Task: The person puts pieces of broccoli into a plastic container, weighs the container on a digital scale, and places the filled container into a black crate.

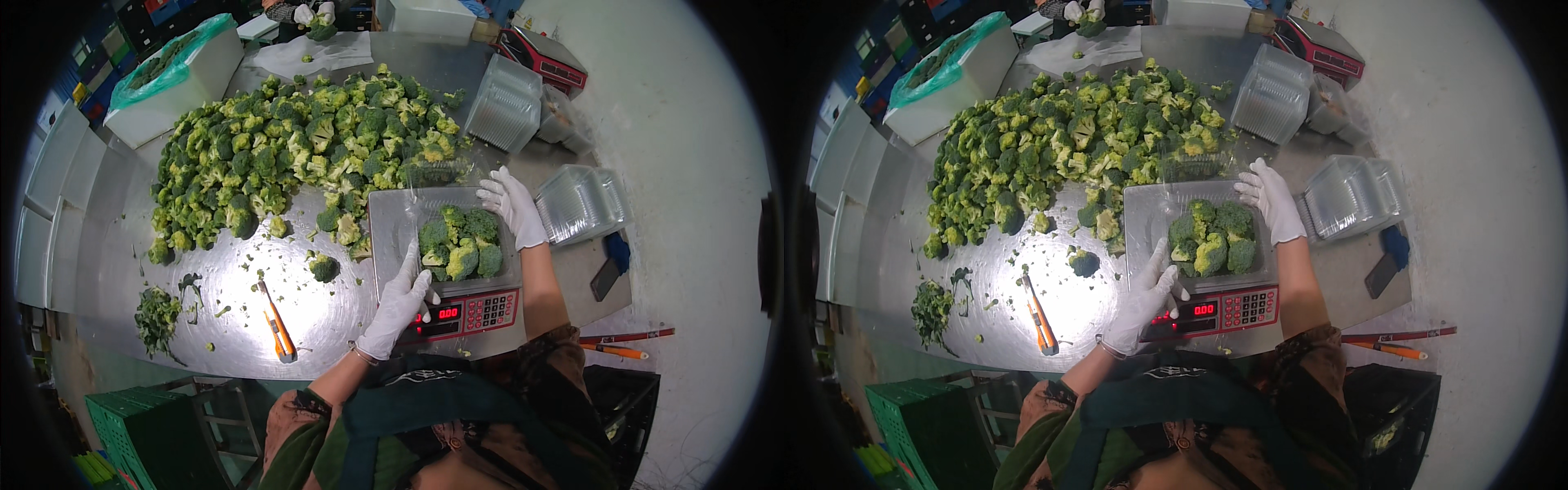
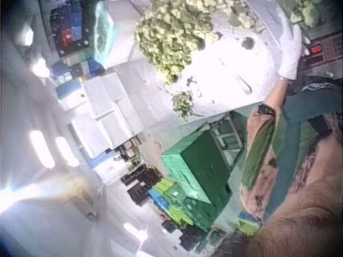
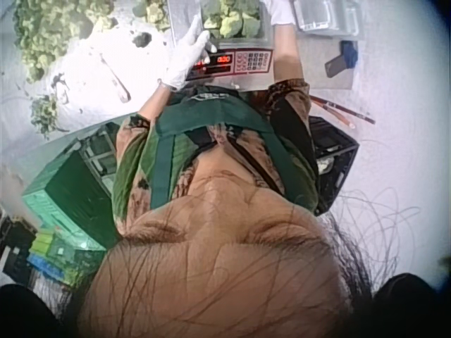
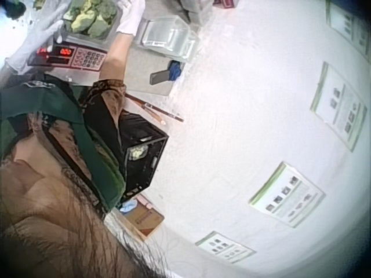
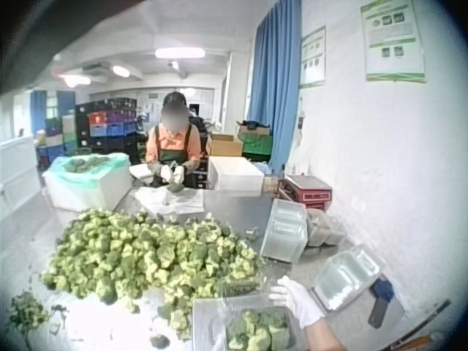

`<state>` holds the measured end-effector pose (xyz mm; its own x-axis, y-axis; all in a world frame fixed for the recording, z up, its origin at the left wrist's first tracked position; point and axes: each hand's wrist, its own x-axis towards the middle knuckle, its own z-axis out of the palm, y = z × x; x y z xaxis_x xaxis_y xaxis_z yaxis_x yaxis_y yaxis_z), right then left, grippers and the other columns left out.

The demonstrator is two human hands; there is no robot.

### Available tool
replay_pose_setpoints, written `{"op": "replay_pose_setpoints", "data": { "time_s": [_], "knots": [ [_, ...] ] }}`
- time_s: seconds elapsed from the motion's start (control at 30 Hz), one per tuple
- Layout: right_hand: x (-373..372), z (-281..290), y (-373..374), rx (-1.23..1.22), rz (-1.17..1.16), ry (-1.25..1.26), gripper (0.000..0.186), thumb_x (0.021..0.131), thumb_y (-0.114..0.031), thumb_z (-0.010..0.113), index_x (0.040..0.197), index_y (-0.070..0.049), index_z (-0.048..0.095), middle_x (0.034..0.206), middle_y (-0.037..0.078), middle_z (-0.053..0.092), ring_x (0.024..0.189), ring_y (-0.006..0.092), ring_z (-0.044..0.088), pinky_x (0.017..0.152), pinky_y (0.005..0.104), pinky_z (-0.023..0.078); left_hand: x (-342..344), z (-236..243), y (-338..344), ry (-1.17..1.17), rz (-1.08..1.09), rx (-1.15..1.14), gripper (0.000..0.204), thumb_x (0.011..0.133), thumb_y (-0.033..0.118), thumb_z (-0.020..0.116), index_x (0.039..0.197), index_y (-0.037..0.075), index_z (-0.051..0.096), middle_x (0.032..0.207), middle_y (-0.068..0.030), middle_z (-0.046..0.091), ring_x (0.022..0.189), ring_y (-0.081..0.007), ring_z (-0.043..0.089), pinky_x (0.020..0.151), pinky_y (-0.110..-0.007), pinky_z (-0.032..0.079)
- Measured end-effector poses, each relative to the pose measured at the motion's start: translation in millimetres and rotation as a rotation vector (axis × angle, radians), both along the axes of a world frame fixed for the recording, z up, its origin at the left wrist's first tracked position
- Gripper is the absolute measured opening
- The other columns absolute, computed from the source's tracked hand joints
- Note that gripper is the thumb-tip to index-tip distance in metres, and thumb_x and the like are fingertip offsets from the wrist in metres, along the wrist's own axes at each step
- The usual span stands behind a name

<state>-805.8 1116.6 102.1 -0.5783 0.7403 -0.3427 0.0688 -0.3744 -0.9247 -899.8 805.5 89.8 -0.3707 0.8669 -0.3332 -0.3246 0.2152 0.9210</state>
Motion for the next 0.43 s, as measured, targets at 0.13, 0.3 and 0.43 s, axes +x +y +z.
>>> {"op": "replay_pose_setpoints", "data": {
  "time_s": [0.13,0.3,0.43],
  "knots": [
    [16.0,11.5,-4.0,0.017,0.150,0.296,0.069,0.106,-0.054,0.039,0.145,0.003,0.045,0.140,0.017,0.058,0.114,0.0209,0.061,0.093,0.0336,0.050,2.7,19.4,-1.3,-0.070,0.060,0.031,0.065,0.107,0.022,0.049,0.162,0.016,0.015,0.082,-0.0078,0.067,0.056,-0.0118,0.061,0.051,-0.025,0.050],
    [60.3,26.1,-23.6,0.180,0.091,0.129,0.079,0.106,-0.061,0.029,0.152,0.002,0.037,0.157,0.018,0.041,0.145,0.0279,0.038,0.117,0.0414,0.029,-40.1,-3.5,-27.0,0.146,0.253,0.091,0.038,0.104,0.025,0.057,0.140,0.013,0.058,0.084,-0.0019,0.066,0.063,-0.0074,0.060,0.055,-0.026,0.053],
    [105.5,5.5,-19.4,0.206,-0.019,-0.089,0.084,0.103,-0.065,0.034,0.153,0.002,0.036,0.157,0.019,0.041,0.148,0.0281,0.036,0.118,0.0404,0.028,-133.5,-49.8,-67.0,0.349,0.712,-0.075,0.031,0.101,0.037,0.063,0.120,0.015,0.072,0.082,-0.0026,0.064,0.071,-0.0080,0.060,0.065,-0.026,0.055]
  ]
}}
